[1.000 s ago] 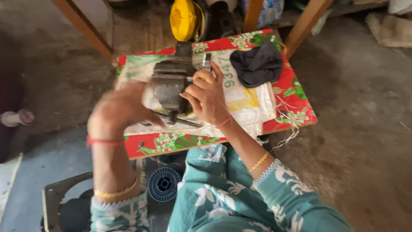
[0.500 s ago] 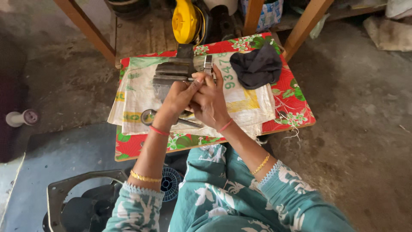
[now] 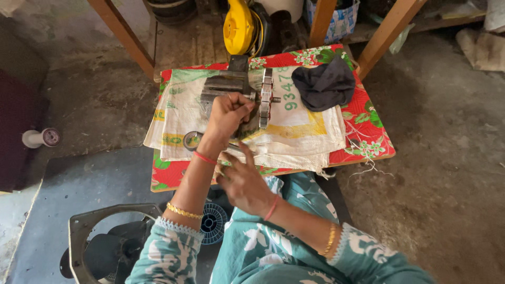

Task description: The person sits on the floor and uses a small tool to scrape and clean the surface of a motor part clamped in a bench vise. They repeatedly scrape, wipe, and rotate the part to access different sides.

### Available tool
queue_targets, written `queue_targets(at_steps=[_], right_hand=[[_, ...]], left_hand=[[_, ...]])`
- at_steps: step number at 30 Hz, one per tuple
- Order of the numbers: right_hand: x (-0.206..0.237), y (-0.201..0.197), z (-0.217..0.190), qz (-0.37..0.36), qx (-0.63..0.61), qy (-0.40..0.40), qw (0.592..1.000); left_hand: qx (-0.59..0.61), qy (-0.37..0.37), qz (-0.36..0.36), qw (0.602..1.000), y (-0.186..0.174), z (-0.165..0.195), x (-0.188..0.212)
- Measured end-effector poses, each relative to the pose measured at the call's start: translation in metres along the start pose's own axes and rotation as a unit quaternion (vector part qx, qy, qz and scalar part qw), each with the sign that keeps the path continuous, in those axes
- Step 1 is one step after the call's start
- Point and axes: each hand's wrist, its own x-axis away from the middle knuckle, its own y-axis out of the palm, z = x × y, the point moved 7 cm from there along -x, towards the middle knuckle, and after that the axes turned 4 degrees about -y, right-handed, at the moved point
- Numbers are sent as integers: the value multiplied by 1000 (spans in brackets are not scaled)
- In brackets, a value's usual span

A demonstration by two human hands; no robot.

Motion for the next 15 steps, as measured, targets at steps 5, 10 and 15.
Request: queue_targets(at_steps=[5, 10, 15], right_hand=[[-15, -66, 64, 79, -45, 85, 992], [-28, -91, 102, 113, 8, 148, 982], [-22, -62, 80, 99, -39, 112, 988]], left_hand=[[-98, 41, 18, 994, -5, 12, 21], [-220, 43, 77, 971, -6, 36, 58], [-224, 22, 64, 972, -16, 39, 118]])
